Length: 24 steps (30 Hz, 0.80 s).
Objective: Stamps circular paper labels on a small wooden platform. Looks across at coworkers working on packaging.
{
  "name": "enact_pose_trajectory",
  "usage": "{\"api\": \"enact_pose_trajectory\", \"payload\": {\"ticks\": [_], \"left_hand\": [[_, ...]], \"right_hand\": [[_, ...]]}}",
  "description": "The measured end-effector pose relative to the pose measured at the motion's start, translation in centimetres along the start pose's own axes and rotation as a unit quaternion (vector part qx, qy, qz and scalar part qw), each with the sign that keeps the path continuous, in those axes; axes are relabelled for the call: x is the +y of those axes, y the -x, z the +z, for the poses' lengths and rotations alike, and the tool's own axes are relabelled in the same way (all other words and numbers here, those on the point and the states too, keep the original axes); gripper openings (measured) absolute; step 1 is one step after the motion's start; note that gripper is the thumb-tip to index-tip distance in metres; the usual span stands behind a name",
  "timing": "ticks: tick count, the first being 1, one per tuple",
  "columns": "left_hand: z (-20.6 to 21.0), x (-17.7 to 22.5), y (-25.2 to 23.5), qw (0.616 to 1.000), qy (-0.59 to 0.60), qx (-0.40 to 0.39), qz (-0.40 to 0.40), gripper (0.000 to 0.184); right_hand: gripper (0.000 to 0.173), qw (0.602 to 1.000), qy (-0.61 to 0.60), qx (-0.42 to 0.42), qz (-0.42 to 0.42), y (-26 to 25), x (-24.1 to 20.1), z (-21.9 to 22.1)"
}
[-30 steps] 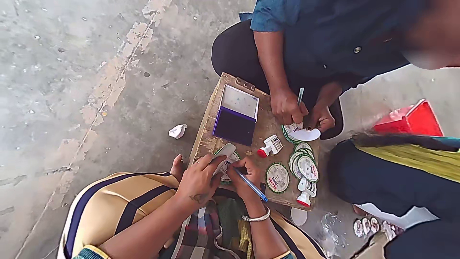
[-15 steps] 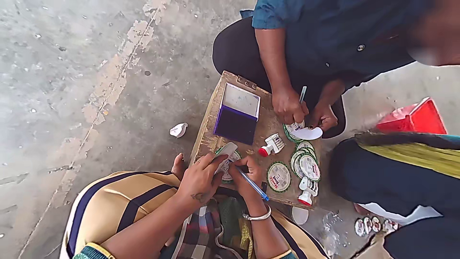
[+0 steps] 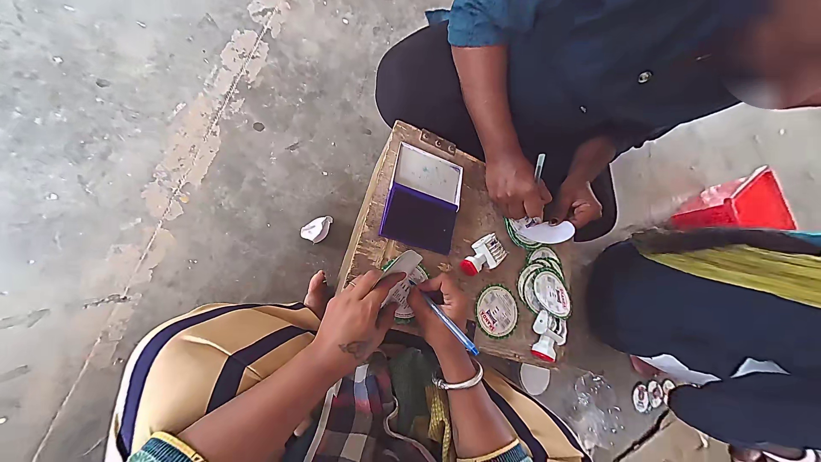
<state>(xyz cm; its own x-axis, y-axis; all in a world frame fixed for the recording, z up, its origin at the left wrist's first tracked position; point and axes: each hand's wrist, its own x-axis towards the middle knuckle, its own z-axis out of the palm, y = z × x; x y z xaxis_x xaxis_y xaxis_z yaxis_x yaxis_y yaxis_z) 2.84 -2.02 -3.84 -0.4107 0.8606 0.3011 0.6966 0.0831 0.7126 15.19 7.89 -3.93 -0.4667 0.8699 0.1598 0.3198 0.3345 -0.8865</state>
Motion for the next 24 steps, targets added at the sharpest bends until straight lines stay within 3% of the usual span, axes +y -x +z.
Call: {"api": "enact_pose_trajectory", "payload": {"ticks": [4, 9, 14, 20, 24], "left_hand": [[0.0, -0.3, -0.1, 1.0, -0.009, 0.006, 0.024, 0.034], [-0.1, -0.9, 0.1, 0.989, -0.065, 0.001, 0.135, 0.038], [0.1, -0.8, 0.2, 0.984, -0.087, -0.006, 0.156, 0.023], [-0.9, -1.3, -0.1, 0.988, -0.032, -0.053, 0.142, 0.025], [-1.1, -1.2, 0.1, 0.982, -0.057, -0.057, 0.168, 0.034]], "right_hand": [[0.006, 0.999, -0.028, 0.011, -0.012, -0.1, 0.1, 0.1], [0.016, 0.985, -0.134, 0.104, -0.006, 0.0, 0.1, -0.5], [0.042, 0.995, 0.025, 0.09, -0.028, -0.2, 1.4, -0.8], [0.036, 0.993, 0.083, 0.078, -0.032, 1.2, 0.8, -0.8], [0.036, 0.994, 0.076, 0.084, -0.005, 2.0, 0.5, -0.9]]}}
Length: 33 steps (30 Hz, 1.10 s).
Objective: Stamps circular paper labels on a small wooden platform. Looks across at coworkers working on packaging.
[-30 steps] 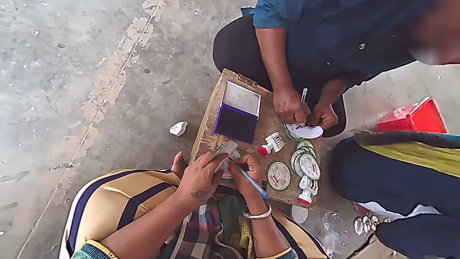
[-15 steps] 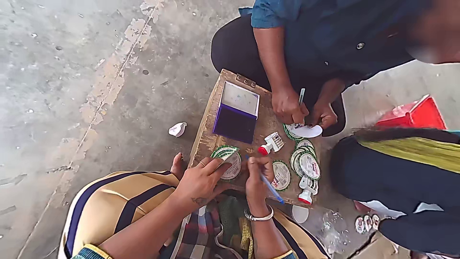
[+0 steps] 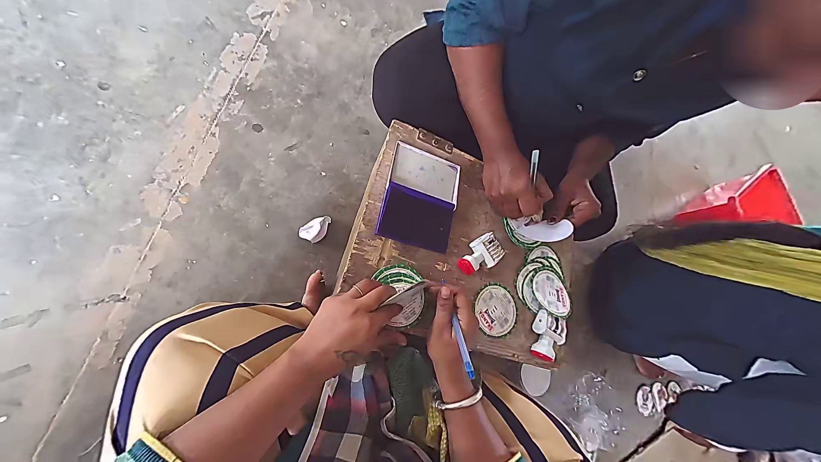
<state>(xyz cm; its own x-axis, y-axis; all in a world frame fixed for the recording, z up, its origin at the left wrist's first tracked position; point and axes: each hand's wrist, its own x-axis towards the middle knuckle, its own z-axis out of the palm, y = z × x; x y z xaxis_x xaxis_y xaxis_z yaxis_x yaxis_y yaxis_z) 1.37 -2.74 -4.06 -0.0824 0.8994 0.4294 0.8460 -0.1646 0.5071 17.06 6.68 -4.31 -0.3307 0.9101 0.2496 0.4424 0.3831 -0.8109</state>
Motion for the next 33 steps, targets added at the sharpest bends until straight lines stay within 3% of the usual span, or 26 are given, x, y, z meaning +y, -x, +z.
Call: {"api": "enact_pose_trajectory", "payload": {"ticks": [6, 14, 20, 22, 25, 33], "left_hand": [[-0.2, 0.5, -0.1, 0.997, 0.05, -0.003, -0.053, 0.026], [-0.1, 0.7, -0.3, 0.981, 0.13, 0.024, -0.144, 0.011], [-0.2, 0.0, -0.5, 0.962, 0.19, 0.05, -0.19, 0.024], [-0.2, 0.1, -0.7, 0.957, 0.187, 0.054, -0.215, 0.026], [-0.1, 0.1, -0.7, 0.956, 0.171, 0.064, -0.23, 0.021], [-0.1, 0.2, -0.7, 0.952, 0.169, 0.069, -0.247, 0.019]], "right_hand": [[0.037, 0.999, -0.035, 0.011, 0.018, -0.2, -0.2, 0.0], [0.041, 0.981, -0.187, 0.049, 0.017, -0.3, 0.0, -0.3], [0.054, 0.966, -0.256, 0.024, -0.032, -0.2, -1.1, -1.5], [0.046, 0.974, -0.221, 0.009, -0.042, 0.4, -1.6, -1.5], [0.011, 0.982, -0.175, -0.043, -0.048, 1.3, -1.6, -0.9], [0.007, 0.989, -0.077, -0.065, -0.106, 1.2, -0.7, 0.6]]}}
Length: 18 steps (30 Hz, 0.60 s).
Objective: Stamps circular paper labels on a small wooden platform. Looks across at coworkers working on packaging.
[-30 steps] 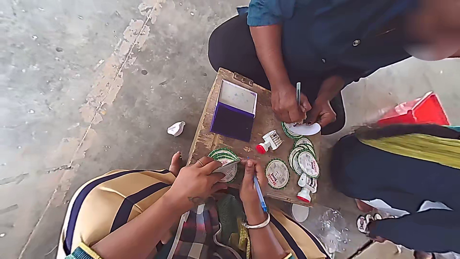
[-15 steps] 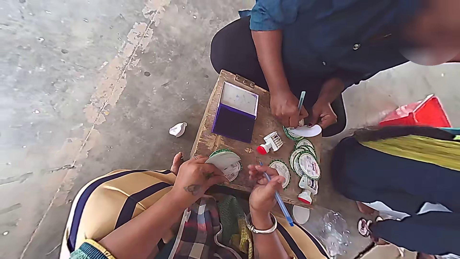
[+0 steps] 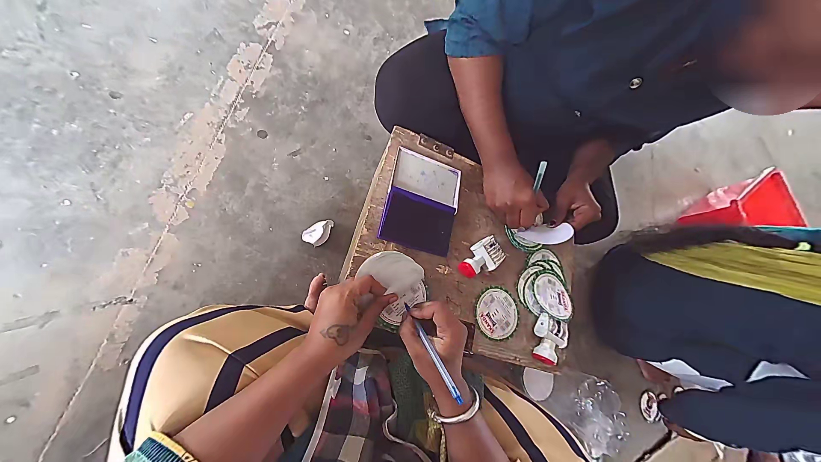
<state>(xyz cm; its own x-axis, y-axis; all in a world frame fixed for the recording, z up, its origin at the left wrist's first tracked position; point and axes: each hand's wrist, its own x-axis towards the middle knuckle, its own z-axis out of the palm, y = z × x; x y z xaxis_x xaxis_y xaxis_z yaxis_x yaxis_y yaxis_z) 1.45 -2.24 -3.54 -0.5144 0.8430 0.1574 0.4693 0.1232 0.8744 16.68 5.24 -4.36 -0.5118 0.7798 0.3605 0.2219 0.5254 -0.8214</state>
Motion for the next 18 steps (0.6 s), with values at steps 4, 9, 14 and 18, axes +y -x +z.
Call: {"api": "enact_pose_trajectory", "payload": {"ticks": [4, 9, 14, 18], "left_hand": [[0.13, 0.03, 0.13, 1.0, 0.005, 0.015, -0.018, 0.019], [0.43, 0.07, 0.27, 0.999, -0.023, 0.034, 0.026, 0.016], [0.49, -0.14, 0.25, 0.996, -0.038, 0.004, 0.076, 0.036], [0.62, -0.01, 0.39, 0.996, -0.066, 0.001, 0.067, 0.035]], "right_hand": [[0.012, 0.999, 0.025, -0.024, 0.04, -0.4, -0.25, -0.15], [0.009, 0.996, -0.005, -0.009, 0.094, -0.76, -0.25, 0.04], [0.007, 0.997, -0.021, -0.027, 0.069, -0.87, 0.26, -0.12], [0.007, 0.997, -0.003, -0.009, 0.07, -0.85, 0.27, 0.16]]}}
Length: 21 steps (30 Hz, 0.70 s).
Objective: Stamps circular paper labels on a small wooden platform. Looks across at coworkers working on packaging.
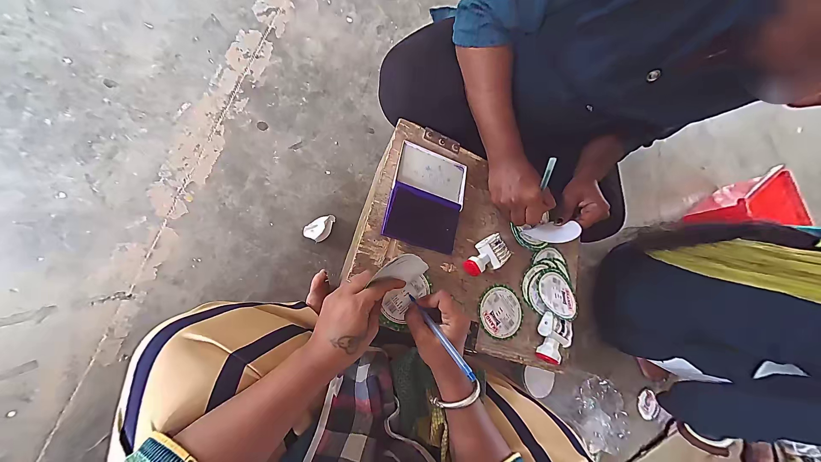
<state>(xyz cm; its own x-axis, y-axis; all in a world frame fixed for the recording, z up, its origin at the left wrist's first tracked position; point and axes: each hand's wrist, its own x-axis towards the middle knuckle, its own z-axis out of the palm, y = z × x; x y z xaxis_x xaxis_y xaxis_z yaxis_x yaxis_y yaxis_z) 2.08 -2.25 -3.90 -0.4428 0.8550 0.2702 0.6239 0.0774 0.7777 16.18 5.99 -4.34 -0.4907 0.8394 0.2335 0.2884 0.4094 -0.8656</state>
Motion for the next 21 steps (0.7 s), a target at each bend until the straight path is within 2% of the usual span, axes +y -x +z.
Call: {"api": "enact_pose_trajectory", "payload": {"ticks": [5, 11, 15, 21], "left_hand": [[-0.05, 0.05, 0.06, 1.0, -0.006, -0.015, -0.006, 0.023], [-0.07, 0.04, 0.11, 1.0, -0.008, -0.02, -0.001, 0.033], [-0.16, 0.04, -0.1, 1.0, -0.009, -0.017, 0.003, 0.033], [-0.03, 0.02, 0.01, 1.0, -0.014, -0.016, 0.005, 0.033]], "right_hand": [[0.009, 1.0, -0.006, -0.018, 0.009, -0.15, -0.04, -0.25], [0.009, 1.0, 0.008, -0.011, 0.023, -0.13, -0.32, -0.19], [0.006, 0.999, -0.021, 0.017, -0.038, -0.64, -0.42, -0.15], [0.013, 1.0, 0.004, -0.007, -0.011, -0.67, 0.21, 0.22]]}}
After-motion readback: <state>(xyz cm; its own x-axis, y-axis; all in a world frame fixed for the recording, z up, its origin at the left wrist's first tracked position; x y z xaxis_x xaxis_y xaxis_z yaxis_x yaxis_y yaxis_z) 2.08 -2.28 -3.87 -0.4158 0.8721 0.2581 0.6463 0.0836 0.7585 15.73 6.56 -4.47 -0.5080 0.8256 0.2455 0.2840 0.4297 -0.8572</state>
